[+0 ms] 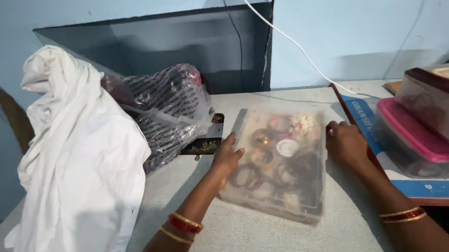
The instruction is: The person opens a clear plastic container with a pink lid, removes hair accessories and bangles, and places them on a table. They then open another container, remove bangles and a flower hair accessory, and arrange the items on the table.
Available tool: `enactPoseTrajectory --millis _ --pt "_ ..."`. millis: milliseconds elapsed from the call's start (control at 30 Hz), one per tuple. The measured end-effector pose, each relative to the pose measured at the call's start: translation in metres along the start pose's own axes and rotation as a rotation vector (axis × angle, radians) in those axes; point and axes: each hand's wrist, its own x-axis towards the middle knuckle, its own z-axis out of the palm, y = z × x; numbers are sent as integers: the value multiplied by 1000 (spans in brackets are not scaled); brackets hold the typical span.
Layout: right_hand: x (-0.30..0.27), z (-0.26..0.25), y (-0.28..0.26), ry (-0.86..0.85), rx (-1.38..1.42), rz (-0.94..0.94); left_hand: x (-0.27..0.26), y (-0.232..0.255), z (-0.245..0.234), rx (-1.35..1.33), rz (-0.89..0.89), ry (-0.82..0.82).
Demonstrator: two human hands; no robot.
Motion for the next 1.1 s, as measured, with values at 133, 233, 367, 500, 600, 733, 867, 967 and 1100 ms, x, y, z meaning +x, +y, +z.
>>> enactPoseTrajectory --millis 133,233,367,500,600,733,867,967,1100 --pt "2 -5 2 14 30 -29 15 4 -4 66 -32 20" --pt "2 -9 -1 -66 53 32 16 9 -17 47 -121 -86" --pt "6 -9 -1 -8 -8 5 11 12 -26 -15 -136 -118" --pt "10 -8 12 -104 282 193 6 11 -25 45 -139 -116" --pt "16 -11 12 -226 707 356 6 17 -28 113 -96 -81" --pt "17 -17 0 -400 1009 541 -3 23 -33 388 -21 54" --pt "12 -19 -12 -491 978 495 -22 40 -38 583 85 108" --pt "12 -18 -14 -428 1143 535 -38 64 -39 577 -51 41" --pt "20 -21 -1 -328 1340 429 -67 88 -48 448 -189 -164"
